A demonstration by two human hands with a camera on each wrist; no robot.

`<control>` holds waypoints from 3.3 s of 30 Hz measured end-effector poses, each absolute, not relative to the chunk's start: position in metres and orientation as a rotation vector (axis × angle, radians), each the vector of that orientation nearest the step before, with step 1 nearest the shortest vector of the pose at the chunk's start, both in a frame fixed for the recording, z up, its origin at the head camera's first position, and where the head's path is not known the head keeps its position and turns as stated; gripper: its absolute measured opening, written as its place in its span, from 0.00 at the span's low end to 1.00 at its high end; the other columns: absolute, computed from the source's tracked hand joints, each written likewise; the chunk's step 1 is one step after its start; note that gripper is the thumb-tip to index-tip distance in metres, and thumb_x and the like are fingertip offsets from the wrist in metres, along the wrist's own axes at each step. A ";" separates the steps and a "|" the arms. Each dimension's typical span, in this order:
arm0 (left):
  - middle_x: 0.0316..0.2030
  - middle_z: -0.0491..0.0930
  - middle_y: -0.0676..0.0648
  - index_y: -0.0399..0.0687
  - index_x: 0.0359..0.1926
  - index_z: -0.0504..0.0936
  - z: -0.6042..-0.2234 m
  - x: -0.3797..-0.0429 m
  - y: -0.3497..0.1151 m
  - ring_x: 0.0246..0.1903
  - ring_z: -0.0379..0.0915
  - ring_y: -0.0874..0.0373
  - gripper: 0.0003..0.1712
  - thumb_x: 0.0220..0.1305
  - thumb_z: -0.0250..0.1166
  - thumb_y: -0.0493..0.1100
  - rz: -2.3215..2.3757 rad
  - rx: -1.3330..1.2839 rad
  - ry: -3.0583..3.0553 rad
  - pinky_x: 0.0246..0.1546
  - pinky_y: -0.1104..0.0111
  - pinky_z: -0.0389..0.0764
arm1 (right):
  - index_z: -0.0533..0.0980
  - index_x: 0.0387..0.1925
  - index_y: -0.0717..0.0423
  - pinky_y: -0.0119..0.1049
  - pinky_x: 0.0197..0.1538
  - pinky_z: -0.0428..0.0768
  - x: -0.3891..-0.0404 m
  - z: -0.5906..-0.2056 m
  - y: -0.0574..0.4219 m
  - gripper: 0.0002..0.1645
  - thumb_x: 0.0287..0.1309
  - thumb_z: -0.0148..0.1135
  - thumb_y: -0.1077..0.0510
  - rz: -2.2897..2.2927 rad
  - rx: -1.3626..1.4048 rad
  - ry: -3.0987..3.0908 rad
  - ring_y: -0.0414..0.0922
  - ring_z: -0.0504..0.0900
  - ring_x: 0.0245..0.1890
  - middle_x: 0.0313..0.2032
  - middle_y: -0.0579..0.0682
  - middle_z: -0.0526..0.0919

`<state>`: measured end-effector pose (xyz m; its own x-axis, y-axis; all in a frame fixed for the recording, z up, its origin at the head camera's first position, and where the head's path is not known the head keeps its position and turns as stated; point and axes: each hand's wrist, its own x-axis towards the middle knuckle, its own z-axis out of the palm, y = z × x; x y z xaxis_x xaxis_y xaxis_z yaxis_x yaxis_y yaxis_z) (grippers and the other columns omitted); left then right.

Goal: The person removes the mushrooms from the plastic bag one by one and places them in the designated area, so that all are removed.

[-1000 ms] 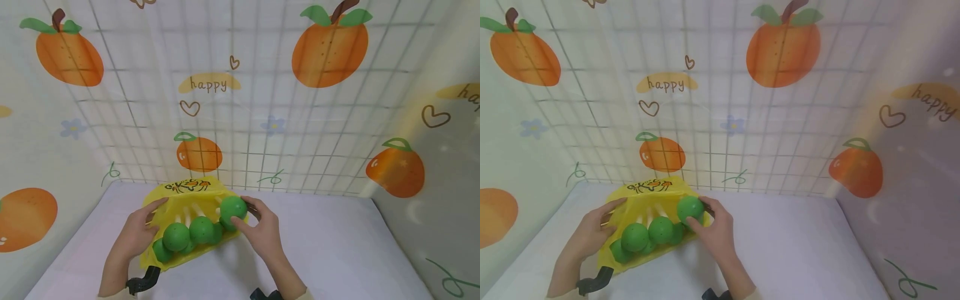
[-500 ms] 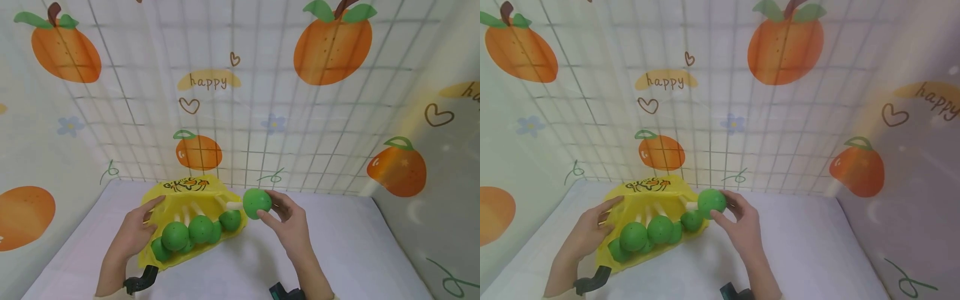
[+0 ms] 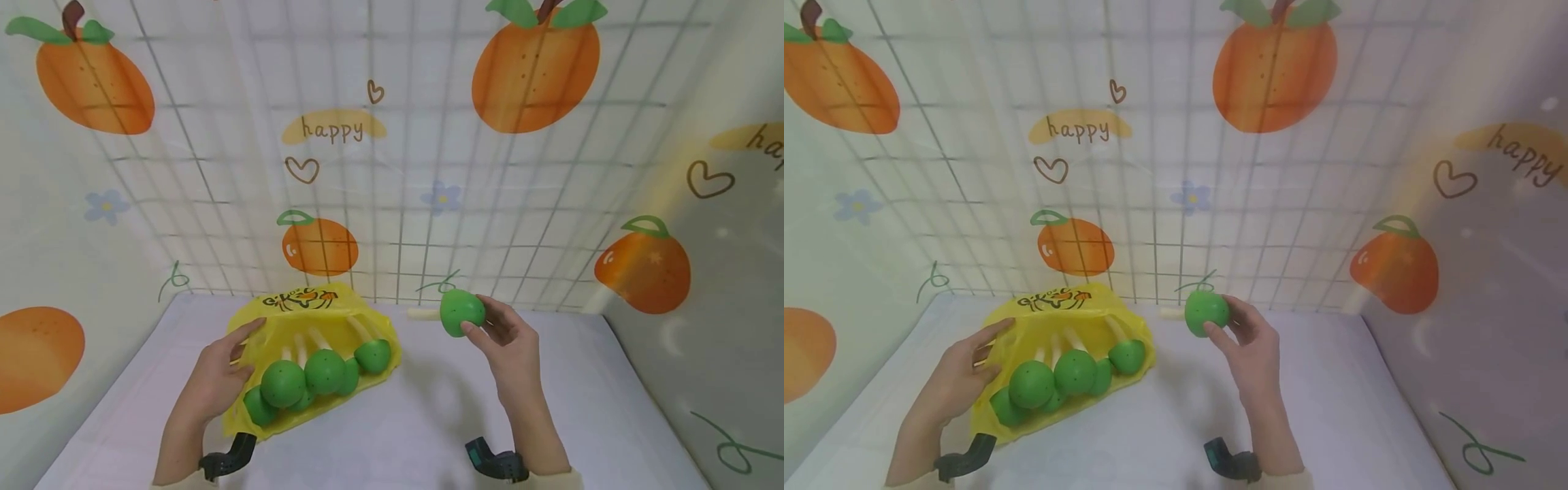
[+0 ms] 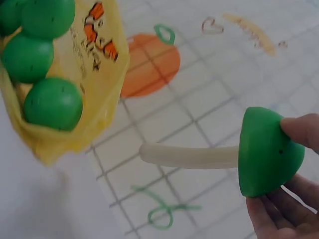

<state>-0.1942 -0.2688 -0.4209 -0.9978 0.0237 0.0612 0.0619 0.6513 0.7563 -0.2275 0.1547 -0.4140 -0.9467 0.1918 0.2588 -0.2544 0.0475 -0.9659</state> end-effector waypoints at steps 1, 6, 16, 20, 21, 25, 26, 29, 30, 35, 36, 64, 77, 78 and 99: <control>0.77 0.61 0.31 0.51 0.80 0.66 -0.421 -0.194 -0.269 0.69 0.66 0.26 0.44 0.65 0.58 0.22 -1.289 -0.076 -2.813 0.64 0.38 0.73 | 0.77 0.66 0.61 0.27 0.58 0.81 -0.230 -0.417 0.158 0.30 0.62 0.72 0.68 1.972 0.034 -2.014 0.42 0.82 0.58 0.61 0.52 0.80; 0.76 0.62 0.31 0.50 0.80 0.66 -0.422 -0.195 -0.267 0.69 0.67 0.26 0.44 0.65 0.58 0.22 -1.285 -0.077 -2.813 0.64 0.38 0.74 | 0.75 0.68 0.60 0.24 0.58 0.79 -0.244 -0.438 0.172 0.32 0.64 0.72 0.66 1.943 -0.131 -2.034 0.41 0.80 0.60 0.64 0.53 0.78; 0.75 0.65 0.31 0.49 0.80 0.66 -0.421 -0.195 -0.263 0.68 0.69 0.28 0.43 0.65 0.58 0.22 -1.288 -0.070 -2.815 0.62 0.40 0.76 | 0.72 0.72 0.59 0.23 0.62 0.76 -0.262 -0.471 0.197 0.35 0.67 0.71 0.59 1.989 -0.309 -2.052 0.45 0.75 0.66 0.67 0.55 0.75; 0.76 0.63 0.31 0.50 0.81 0.65 -0.420 -0.195 -0.264 0.68 0.68 0.27 0.44 0.66 0.58 0.23 -1.270 -0.063 -2.835 0.63 0.39 0.76 | 0.71 0.73 0.60 0.25 0.65 0.74 -0.267 -0.481 0.204 0.35 0.68 0.71 0.58 2.029 -0.370 -2.041 0.42 0.75 0.65 0.67 0.54 0.75; 0.76 0.63 0.31 0.50 0.81 0.65 -0.419 -0.195 -0.264 0.68 0.68 0.27 0.44 0.66 0.58 0.23 -1.265 -0.058 -2.839 0.63 0.39 0.76 | 0.71 0.73 0.60 0.26 0.67 0.73 -0.268 -0.483 0.205 0.35 0.68 0.70 0.58 2.047 -0.388 -2.036 0.42 0.75 0.64 0.67 0.55 0.75; 0.76 0.62 0.31 0.52 0.81 0.64 -0.419 -0.195 -0.266 0.68 0.67 0.27 0.44 0.67 0.57 0.24 -1.251 -0.041 -2.847 0.62 0.39 0.76 | 0.69 0.74 0.60 0.32 0.71 0.70 -0.272 -0.490 0.211 0.37 0.70 0.69 0.54 2.041 -0.441 -2.081 0.40 0.74 0.63 0.68 0.54 0.74; 0.76 0.62 0.31 0.52 0.81 0.64 -0.419 -0.195 -0.267 0.68 0.67 0.27 0.44 0.67 0.57 0.24 -1.258 -0.041 -2.842 0.62 0.39 0.76 | 0.69 0.74 0.60 0.33 0.72 0.70 -0.272 -0.492 0.213 0.37 0.70 0.69 0.53 2.028 -0.450 -2.096 0.39 0.74 0.62 0.68 0.55 0.74; 0.76 0.62 0.31 0.51 0.81 0.64 -0.420 -0.195 -0.267 0.68 0.67 0.27 0.43 0.67 0.57 0.23 -1.268 -0.059 -2.829 0.63 0.39 0.76 | 0.69 0.75 0.59 0.39 0.74 0.69 -0.274 -0.498 0.219 0.37 0.71 0.68 0.52 1.995 -0.482 -2.115 0.39 0.73 0.62 0.69 0.56 0.73; 0.76 0.62 0.32 0.50 0.81 0.64 -0.420 -0.195 -0.267 0.68 0.67 0.27 0.43 0.67 0.57 0.23 -1.272 -0.066 -2.826 0.63 0.39 0.75 | 0.69 0.75 0.59 0.40 0.74 0.69 -0.275 -0.500 0.221 0.37 0.71 0.67 0.51 1.982 -0.498 -2.120 0.39 0.73 0.62 0.70 0.56 0.73; 0.77 0.62 0.34 0.51 0.81 0.64 -0.421 -0.197 -0.265 0.69 0.67 0.27 0.43 0.67 0.57 0.23 -1.268 -0.073 -2.827 0.63 0.38 0.75 | 0.68 0.76 0.60 0.41 0.72 0.72 -0.277 -0.511 0.228 0.36 0.73 0.65 0.51 1.904 -0.556 -2.144 0.45 0.73 0.64 0.71 0.59 0.73; 0.77 0.62 0.34 0.51 0.81 0.64 -0.421 -0.197 -0.265 0.69 0.67 0.27 0.43 0.67 0.57 0.24 -1.269 -0.069 -2.828 0.63 0.39 0.75 | 0.68 0.76 0.60 0.41 0.72 0.72 -0.278 -0.512 0.228 0.36 0.74 0.64 0.51 1.887 -0.567 -2.152 0.46 0.72 0.65 0.71 0.60 0.73; 0.77 0.62 0.32 0.49 0.81 0.63 -0.421 -0.194 -0.264 0.69 0.66 0.26 0.42 0.68 0.57 0.24 -1.265 -0.086 -2.817 0.64 0.38 0.74 | 0.72 0.72 0.62 0.26 0.58 0.77 -0.274 -0.515 0.232 0.31 0.74 0.62 0.54 1.723 -0.728 -2.102 0.50 0.75 0.64 0.68 0.61 0.76; 0.75 0.64 0.31 0.48 0.81 0.64 -0.421 -0.194 -0.266 0.67 0.69 0.27 0.43 0.67 0.58 0.24 -1.237 -0.095 -2.803 0.63 0.39 0.75 | 0.74 0.70 0.63 0.21 0.49 0.77 -0.273 -0.510 0.232 0.31 0.72 0.64 0.53 1.695 -0.733 -2.065 0.42 0.78 0.55 0.65 0.60 0.79; 0.75 0.64 0.31 0.48 0.81 0.64 -0.421 -0.194 -0.267 0.67 0.69 0.27 0.43 0.67 0.58 0.24 -1.233 -0.096 -2.804 0.63 0.38 0.75 | 0.74 0.70 0.63 0.22 0.51 0.77 -0.274 -0.510 0.231 0.31 0.72 0.64 0.53 1.695 -0.738 -2.066 0.43 0.78 0.57 0.66 0.60 0.79; 0.74 0.66 0.32 0.45 0.80 0.64 -0.421 -0.195 -0.266 0.66 0.70 0.27 0.41 0.67 0.56 0.24 -1.194 -0.124 -2.773 0.61 0.38 0.76 | 0.71 0.72 0.63 0.21 0.57 0.78 -0.269 -0.474 0.200 0.33 0.69 0.68 0.60 1.796 -0.552 -1.921 0.42 0.80 0.59 0.65 0.61 0.79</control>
<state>-0.1954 -0.2663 -0.4212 -0.9895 0.0277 0.1421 0.1222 0.6857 0.7175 -0.2689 0.2000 -0.4736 -0.8182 0.5724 0.0533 -0.0149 0.0716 -0.9973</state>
